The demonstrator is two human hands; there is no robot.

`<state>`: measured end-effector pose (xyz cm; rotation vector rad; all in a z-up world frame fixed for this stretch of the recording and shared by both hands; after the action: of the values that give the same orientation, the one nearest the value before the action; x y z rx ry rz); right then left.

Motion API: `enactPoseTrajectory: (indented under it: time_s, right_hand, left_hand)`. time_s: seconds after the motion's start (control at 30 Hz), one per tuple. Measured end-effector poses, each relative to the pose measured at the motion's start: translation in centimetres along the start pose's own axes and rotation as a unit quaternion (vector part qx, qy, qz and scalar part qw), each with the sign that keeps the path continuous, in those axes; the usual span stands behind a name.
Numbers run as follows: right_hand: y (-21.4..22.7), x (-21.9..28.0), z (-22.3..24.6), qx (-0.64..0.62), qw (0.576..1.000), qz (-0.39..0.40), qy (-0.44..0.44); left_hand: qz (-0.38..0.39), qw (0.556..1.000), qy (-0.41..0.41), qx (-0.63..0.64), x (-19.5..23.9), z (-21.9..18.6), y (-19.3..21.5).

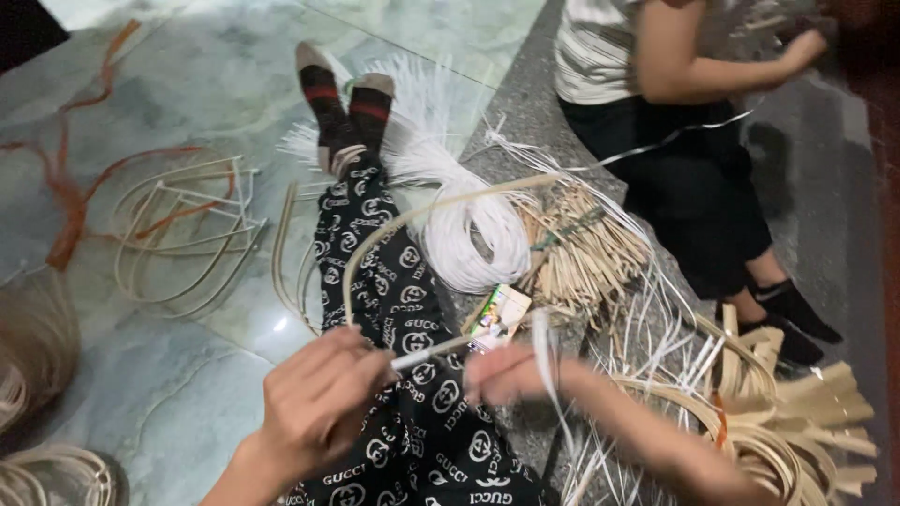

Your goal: Hand-weaving or assembling bamboo/fiber craft items on the floor.

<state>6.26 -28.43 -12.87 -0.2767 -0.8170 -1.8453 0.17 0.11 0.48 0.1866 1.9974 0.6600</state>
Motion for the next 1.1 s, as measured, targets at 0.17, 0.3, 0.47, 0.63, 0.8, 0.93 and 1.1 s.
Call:
enactPoseTrajectory:
  time_s: [0.17,0.3,0.47,0.63,0.8,0.93,1.1]
  right_hand:
    - [-8.2,1.3,2.8,-0.403,0.894,0.124,0.150]
    - [-6.7,2.1,8.0,-0.284,0.935,0.087,0.191]
    - [-8.4,1.6,8.6,-0.326,0.924,0.101,0.175]
    - [-11.3,1.9,5.0,-0.348,0.918,0.061,0.177]
    - [-12.9,2.6,2.5,-0.394,0.897,0.011,0.198]
    - [-14.8,1.7,-3.2,-0.383,0.898,-0.045,0.214]
    - [-14.0,7.9,-13.3,0.140,0.862,-0.441,0.206]
  left_hand:
    - [-0.027,0.993,0.076,-0.090,3.6,2.0,-1.8]
    - [0.071,0.981,0.150,-0.097,4.2,1.7,-1.8]
    - [0.147,0.975,0.156,-0.054,4.1,1.8,-2.3]
    - [0.165,0.974,0.136,-0.070,3.8,1.7,-2.1]
    - [0.123,0.972,0.153,-0.132,5.3,2.2,-2.6]
    - [0.099,0.971,0.134,-0.169,5.1,2.5,-1.2]
    - [0.062,0.959,0.173,-0.215,4.3,3.1,1.2]
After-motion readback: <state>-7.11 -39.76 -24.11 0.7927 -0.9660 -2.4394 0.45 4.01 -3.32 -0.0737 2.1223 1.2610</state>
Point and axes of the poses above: each hand's wrist, its own x-axis away from the middle knuckle, its own y-axis out of the back of the hand, z = x × y, the point moved 1 cm from there along -x, towards the middle knuckle, and after that the axes turned 8 degrees about x, right-handed, at the moved point
